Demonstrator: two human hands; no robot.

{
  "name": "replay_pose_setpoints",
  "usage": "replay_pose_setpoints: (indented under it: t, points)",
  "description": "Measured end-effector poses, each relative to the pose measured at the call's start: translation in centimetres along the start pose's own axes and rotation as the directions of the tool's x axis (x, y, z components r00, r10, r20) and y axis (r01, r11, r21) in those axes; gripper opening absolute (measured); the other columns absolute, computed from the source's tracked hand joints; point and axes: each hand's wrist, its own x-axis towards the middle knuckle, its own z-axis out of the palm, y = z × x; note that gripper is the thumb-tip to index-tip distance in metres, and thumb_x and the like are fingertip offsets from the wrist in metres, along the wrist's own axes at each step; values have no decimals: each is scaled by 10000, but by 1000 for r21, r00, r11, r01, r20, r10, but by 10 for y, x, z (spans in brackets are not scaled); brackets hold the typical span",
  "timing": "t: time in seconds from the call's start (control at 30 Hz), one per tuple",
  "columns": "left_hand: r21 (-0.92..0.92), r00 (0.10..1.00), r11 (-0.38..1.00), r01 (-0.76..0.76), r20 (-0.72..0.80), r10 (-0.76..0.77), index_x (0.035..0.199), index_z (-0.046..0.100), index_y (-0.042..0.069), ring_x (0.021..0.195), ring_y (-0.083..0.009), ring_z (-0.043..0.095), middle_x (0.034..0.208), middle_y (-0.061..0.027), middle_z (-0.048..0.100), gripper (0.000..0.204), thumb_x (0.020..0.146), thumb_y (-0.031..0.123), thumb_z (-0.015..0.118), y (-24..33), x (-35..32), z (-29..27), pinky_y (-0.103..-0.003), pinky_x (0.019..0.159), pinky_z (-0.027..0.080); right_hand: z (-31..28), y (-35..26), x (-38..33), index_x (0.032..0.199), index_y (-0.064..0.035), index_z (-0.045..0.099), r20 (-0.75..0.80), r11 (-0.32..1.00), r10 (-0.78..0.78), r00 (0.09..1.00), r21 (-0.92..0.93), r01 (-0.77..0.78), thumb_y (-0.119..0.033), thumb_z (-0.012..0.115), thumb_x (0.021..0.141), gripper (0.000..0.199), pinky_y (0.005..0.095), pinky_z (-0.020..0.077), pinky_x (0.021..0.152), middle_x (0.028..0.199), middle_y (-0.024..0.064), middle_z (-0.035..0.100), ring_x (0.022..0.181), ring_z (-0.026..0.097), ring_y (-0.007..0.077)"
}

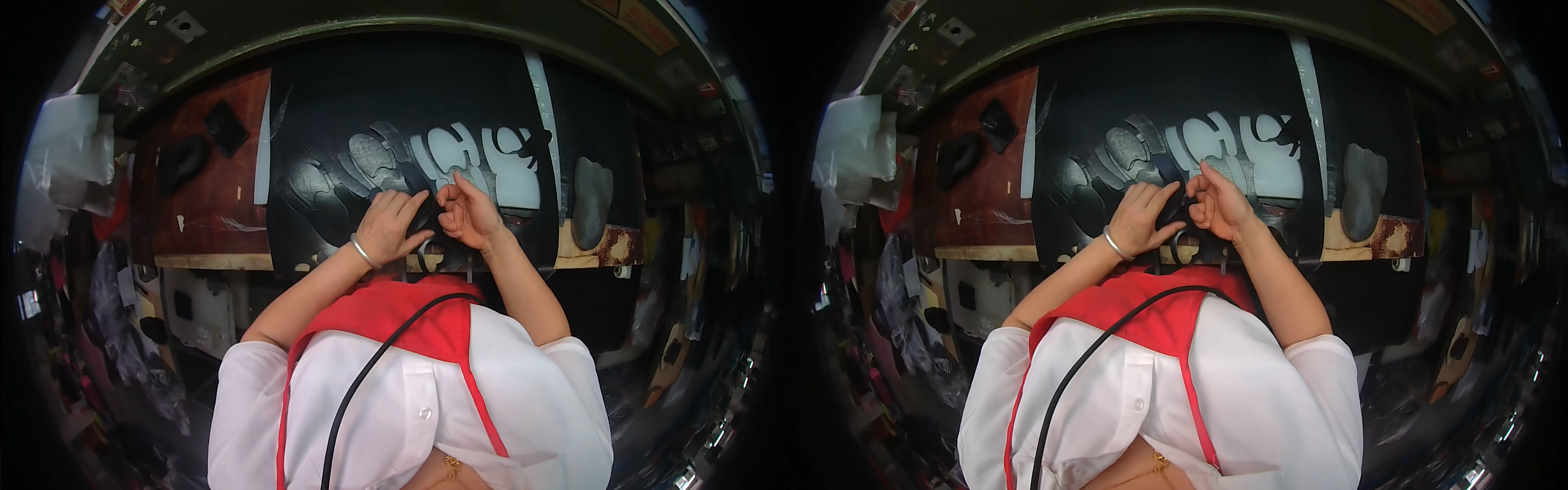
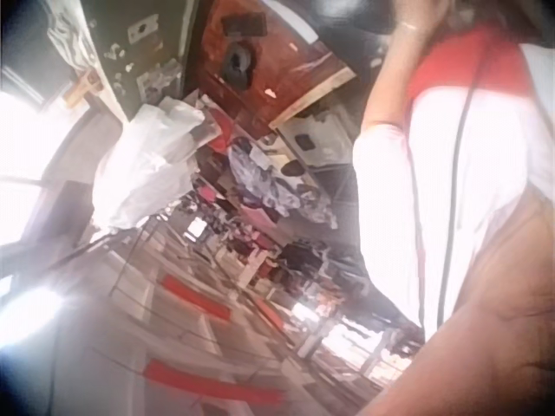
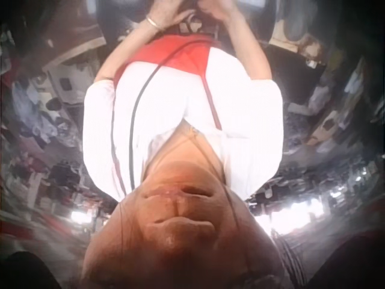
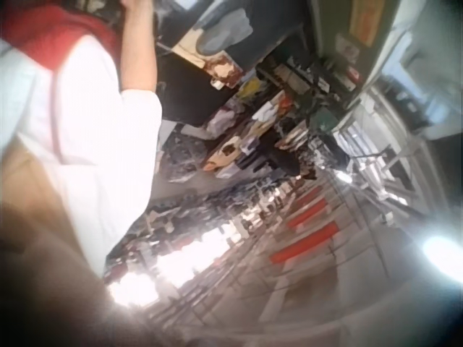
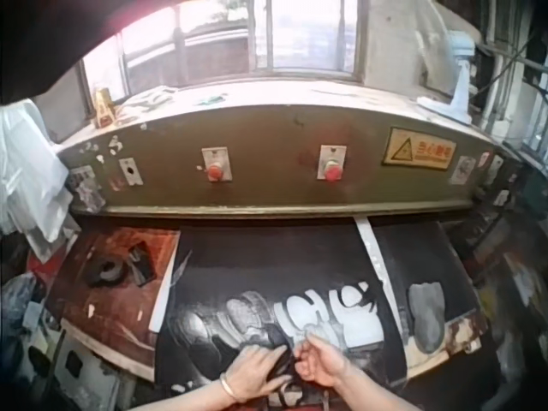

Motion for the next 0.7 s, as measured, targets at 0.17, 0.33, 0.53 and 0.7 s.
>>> replay_pose_setpoints:
  t: [0.17,0.33,0.53,0.7]
  points:
    - [-748,732,459,479,51,-680,1137,629,-4,626,-141,613,743,-79,650,293,891,150,670,-30,2,11,-286,628,510,22,25,-7,865,-30,590,136,42,-793,593,-960,277,-252,737,822,270,291,515,500,1088,192,633,533,630,208]
    - [-939,649,251,237,-40,-760,981,633,-3,554,-71,523,694,-8,585,170,883,125,689,-39,41,-41,-232,516,426,49,47,6,987,-40,580,392,-498,-439,809,-855,144,-390,733,788,430,425,558,577,1286,193,569,697,679,375]
    - [-749,723,655,-96,-505,-472,941,694,18,553,-31,515,652,-8,593,147,906,155,654,-60,68,-189,-195,510,410,39,43,5,994,-23,593,398,-463,-435,808,-868,178,-304,738,802,370,436,545,668,1285,183,583,813,663,383]
    - [-38,856,999,-21,-518,-2,999,675,45,764,-254,679,863,-137,679,318,752,233,746,-52,26,-162,-322,700,541,51,43,24,857,17,609,109,49,-277,955,-991,127,-250,713,862,286,361,500,515,652,125,635,571,661,242]
